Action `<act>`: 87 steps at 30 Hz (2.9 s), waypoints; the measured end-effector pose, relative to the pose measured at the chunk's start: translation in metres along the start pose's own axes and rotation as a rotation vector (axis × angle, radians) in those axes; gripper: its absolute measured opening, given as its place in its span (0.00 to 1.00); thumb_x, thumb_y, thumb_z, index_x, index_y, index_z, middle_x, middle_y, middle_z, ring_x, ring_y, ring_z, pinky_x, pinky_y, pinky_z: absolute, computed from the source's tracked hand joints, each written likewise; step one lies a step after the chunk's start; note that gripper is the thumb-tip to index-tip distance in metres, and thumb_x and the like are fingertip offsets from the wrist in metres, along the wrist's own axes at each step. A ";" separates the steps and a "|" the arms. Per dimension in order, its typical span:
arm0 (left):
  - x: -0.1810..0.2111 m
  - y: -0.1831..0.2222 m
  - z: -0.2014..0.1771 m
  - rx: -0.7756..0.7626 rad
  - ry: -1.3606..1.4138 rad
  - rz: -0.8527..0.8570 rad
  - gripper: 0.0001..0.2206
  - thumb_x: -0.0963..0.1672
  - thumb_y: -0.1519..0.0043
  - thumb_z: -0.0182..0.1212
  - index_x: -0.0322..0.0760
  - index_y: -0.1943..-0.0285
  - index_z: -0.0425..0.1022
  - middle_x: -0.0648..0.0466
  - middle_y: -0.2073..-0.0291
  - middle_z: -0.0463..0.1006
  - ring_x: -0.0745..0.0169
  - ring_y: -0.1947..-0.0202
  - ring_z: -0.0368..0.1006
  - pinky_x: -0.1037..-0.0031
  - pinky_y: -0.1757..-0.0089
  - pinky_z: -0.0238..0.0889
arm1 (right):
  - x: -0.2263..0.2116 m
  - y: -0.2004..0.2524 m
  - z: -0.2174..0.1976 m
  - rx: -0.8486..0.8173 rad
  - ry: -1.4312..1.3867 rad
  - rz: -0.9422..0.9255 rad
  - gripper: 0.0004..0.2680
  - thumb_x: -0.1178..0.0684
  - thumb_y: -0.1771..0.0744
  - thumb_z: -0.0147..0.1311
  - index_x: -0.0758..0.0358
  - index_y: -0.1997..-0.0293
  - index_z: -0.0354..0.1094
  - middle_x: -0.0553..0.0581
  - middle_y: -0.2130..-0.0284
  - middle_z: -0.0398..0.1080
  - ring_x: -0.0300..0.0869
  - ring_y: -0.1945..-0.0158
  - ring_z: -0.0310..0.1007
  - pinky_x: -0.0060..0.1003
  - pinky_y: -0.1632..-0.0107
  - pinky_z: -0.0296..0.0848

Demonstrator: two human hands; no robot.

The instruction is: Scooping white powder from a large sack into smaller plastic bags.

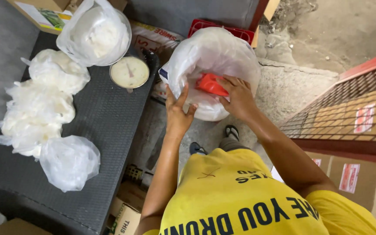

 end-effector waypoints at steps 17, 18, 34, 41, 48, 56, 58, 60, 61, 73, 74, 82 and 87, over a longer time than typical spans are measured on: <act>0.014 -0.062 0.007 0.263 -0.379 -0.258 0.39 0.33 0.53 0.58 0.44 0.25 0.66 0.25 0.40 0.70 0.29 0.45 0.72 0.58 0.49 0.72 | 0.024 -0.098 0.011 -0.396 0.012 -0.230 0.17 0.51 0.38 0.63 0.61 0.43 0.74 0.68 0.64 0.76 0.58 0.62 0.77 0.53 0.52 0.71; 0.025 -0.062 0.005 0.279 -0.376 -0.272 0.40 0.33 0.54 0.57 0.44 0.26 0.66 0.28 0.41 0.72 0.32 0.46 0.73 0.57 0.50 0.72 | 0.017 -0.100 0.008 -0.379 0.004 -0.267 0.18 0.52 0.39 0.63 0.63 0.44 0.73 0.68 0.66 0.76 0.57 0.64 0.77 0.55 0.52 0.71; 0.066 -0.065 0.014 0.282 -0.369 -0.310 0.38 0.32 0.54 0.56 0.41 0.29 0.70 0.30 0.42 0.73 0.33 0.46 0.73 0.56 0.51 0.73 | 0.069 -0.143 0.065 -0.262 0.300 -0.538 0.05 0.64 0.35 0.55 0.67 0.57 0.74 0.64 0.70 0.77 0.48 0.65 0.79 0.49 0.53 0.71; 0.069 -0.074 0.021 0.269 -0.342 -0.308 0.36 0.33 0.53 0.56 0.39 0.28 0.69 0.33 0.46 0.74 0.34 0.48 0.74 0.57 0.52 0.73 | 0.099 -0.137 0.094 -0.267 0.345 -0.535 0.07 0.63 0.38 0.56 0.65 0.59 0.74 0.64 0.68 0.78 0.47 0.62 0.80 0.46 0.50 0.70; 0.079 -0.081 0.028 0.270 -0.323 -0.271 0.36 0.33 0.52 0.58 0.39 0.28 0.68 0.35 0.46 0.75 0.35 0.50 0.73 0.57 0.51 0.72 | 0.124 -0.140 0.107 -0.348 0.264 -0.426 0.06 0.65 0.37 0.56 0.66 0.61 0.75 0.66 0.69 0.77 0.49 0.64 0.79 0.46 0.50 0.69; 0.074 -0.075 0.025 0.253 -0.317 -0.322 0.37 0.33 0.52 0.58 0.39 0.27 0.68 0.36 0.46 0.75 0.37 0.50 0.73 0.57 0.52 0.73 | 0.104 -0.146 0.096 -0.370 0.216 -0.434 0.04 0.62 0.36 0.58 0.66 0.61 0.75 0.67 0.69 0.78 0.52 0.63 0.79 0.51 0.52 0.72; 0.072 -0.074 0.021 0.266 -0.322 -0.323 0.37 0.33 0.52 0.58 0.39 0.27 0.68 0.36 0.45 0.76 0.37 0.51 0.73 0.57 0.51 0.72 | 0.095 -0.148 0.094 -0.383 0.212 -0.437 0.03 0.61 0.36 0.58 0.66 0.61 0.75 0.67 0.68 0.78 0.53 0.62 0.80 0.51 0.52 0.72; 0.068 -0.072 0.018 0.275 -0.321 -0.340 0.37 0.32 0.52 0.57 0.39 0.27 0.68 0.35 0.45 0.76 0.38 0.51 0.73 0.57 0.51 0.73 | 0.087 -0.146 0.093 -0.376 0.169 -0.452 0.04 0.61 0.36 0.58 0.67 0.59 0.75 0.69 0.68 0.77 0.54 0.63 0.79 0.52 0.54 0.73; 0.067 -0.072 0.017 0.275 -0.320 -0.343 0.37 0.32 0.52 0.57 0.39 0.27 0.68 0.35 0.45 0.76 0.38 0.51 0.73 0.57 0.51 0.73 | 0.088 -0.148 0.099 -0.379 0.169 -0.452 0.04 0.61 0.36 0.58 0.67 0.59 0.75 0.69 0.68 0.77 0.54 0.63 0.79 0.52 0.54 0.73; 0.069 -0.081 0.019 0.263 -0.310 -0.334 0.35 0.33 0.51 0.58 0.38 0.28 0.68 0.37 0.44 0.75 0.39 0.51 0.72 0.57 0.51 0.72 | 0.105 -0.157 0.115 -0.421 0.334 -0.516 0.12 0.67 0.38 0.53 0.67 0.52 0.75 0.65 0.74 0.76 0.49 0.71 0.78 0.47 0.50 0.74; 0.067 -0.082 0.019 0.253 -0.305 -0.342 0.35 0.33 0.51 0.58 0.38 0.28 0.69 0.38 0.44 0.76 0.39 0.51 0.72 0.57 0.51 0.72 | 0.101 -0.158 0.113 -0.370 0.325 -0.544 0.09 0.65 0.37 0.54 0.66 0.55 0.75 0.64 0.72 0.77 0.48 0.69 0.78 0.46 0.51 0.74; 0.067 -0.083 0.021 0.253 -0.303 -0.307 0.35 0.33 0.51 0.58 0.37 0.28 0.68 0.37 0.42 0.75 0.39 0.49 0.72 0.58 0.49 0.71 | 0.102 -0.155 0.118 -0.379 0.329 -0.573 0.05 0.64 0.37 0.55 0.66 0.60 0.75 0.63 0.72 0.77 0.48 0.68 0.79 0.43 0.50 0.72; 0.069 -0.082 0.020 0.241 -0.297 -0.327 0.35 0.33 0.51 0.58 0.37 0.28 0.68 0.38 0.43 0.75 0.41 0.51 0.72 0.58 0.49 0.71 | 0.094 -0.150 0.119 -0.397 0.223 -0.556 0.07 0.63 0.36 0.56 0.66 0.56 0.76 0.65 0.71 0.77 0.49 0.68 0.79 0.44 0.47 0.72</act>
Point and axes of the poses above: each hand's wrist, its own y-axis away from the middle knuckle, its own z-axis out of the palm, x = y × z, the point moved 10 cm from there along -y, towards the middle knuckle
